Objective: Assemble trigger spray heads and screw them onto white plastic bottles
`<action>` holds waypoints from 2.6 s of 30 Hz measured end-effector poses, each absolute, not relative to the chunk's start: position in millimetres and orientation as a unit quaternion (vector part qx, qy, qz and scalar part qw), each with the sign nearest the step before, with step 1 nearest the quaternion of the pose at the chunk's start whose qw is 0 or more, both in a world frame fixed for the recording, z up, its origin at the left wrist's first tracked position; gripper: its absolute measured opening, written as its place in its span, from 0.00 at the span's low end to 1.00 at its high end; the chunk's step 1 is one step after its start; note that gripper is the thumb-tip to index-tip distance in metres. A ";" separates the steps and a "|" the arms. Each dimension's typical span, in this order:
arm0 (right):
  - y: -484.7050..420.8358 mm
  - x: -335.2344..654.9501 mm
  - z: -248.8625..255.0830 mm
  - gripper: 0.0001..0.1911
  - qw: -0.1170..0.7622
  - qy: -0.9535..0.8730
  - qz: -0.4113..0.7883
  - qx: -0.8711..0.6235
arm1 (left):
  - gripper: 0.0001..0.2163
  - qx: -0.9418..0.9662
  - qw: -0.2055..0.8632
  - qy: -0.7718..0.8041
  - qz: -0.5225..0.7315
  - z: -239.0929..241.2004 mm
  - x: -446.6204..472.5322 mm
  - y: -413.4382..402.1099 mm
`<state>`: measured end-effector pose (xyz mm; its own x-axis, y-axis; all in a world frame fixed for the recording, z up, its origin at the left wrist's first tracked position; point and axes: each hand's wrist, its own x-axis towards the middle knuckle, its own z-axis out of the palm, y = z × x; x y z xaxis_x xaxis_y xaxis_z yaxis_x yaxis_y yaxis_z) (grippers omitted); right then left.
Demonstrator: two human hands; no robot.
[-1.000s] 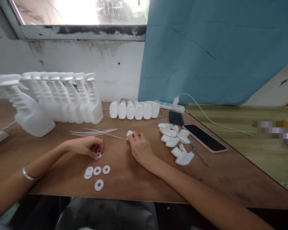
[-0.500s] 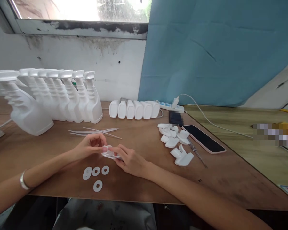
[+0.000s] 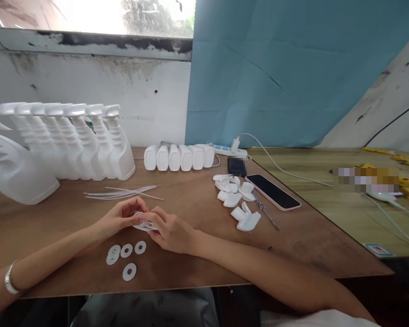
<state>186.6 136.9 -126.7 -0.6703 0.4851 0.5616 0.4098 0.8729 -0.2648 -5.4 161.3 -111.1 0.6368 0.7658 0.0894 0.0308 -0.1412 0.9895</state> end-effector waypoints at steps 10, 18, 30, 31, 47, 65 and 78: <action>140.1 185.3 -125.3 0.20 0.316 -0.903 0.034 -0.288 | 0.08 0.774 0.444 0.324 0.315 -109.0 -15.2 160.8; 144.2 190.2 -131.5 0.18 0.322 -0.893 0.007 -0.315 | 0.10 0.847 0.326 0.302 0.292 -96.4 -20.6 161.8; 145.6 188.6 -126.8 0.13 0.306 -0.903 -0.018 -0.302 | 0.11 0.915 0.149 0.243 0.284 -104.1 -23.0 165.9; 146.0 188.7 -126.4 0.13 0.307 -0.903 -0.014 -0.302 | 0.10 0.914 0.151 0.245 0.285 -104.3 -23.1 166.1; 147.5 185.8 -123.8 0.12 0.318 -0.899 0.012 -0.301 | 0.06 0.938 0.071 0.188 0.282 -105.8 -23.8 173.5; 163.4 193.6 -123.1 0.09 0.463 -0.794 0.223 -0.326 | 0.08 0.935 0.047 0.209 0.282 -105.3 -19.1 168.2; 187.6 195.4 -133.7 0.10 0.268 -0.867 0.034 -0.420 | 0.06 0.939 0.045 0.196 0.278 -102.3 -8.8 155.2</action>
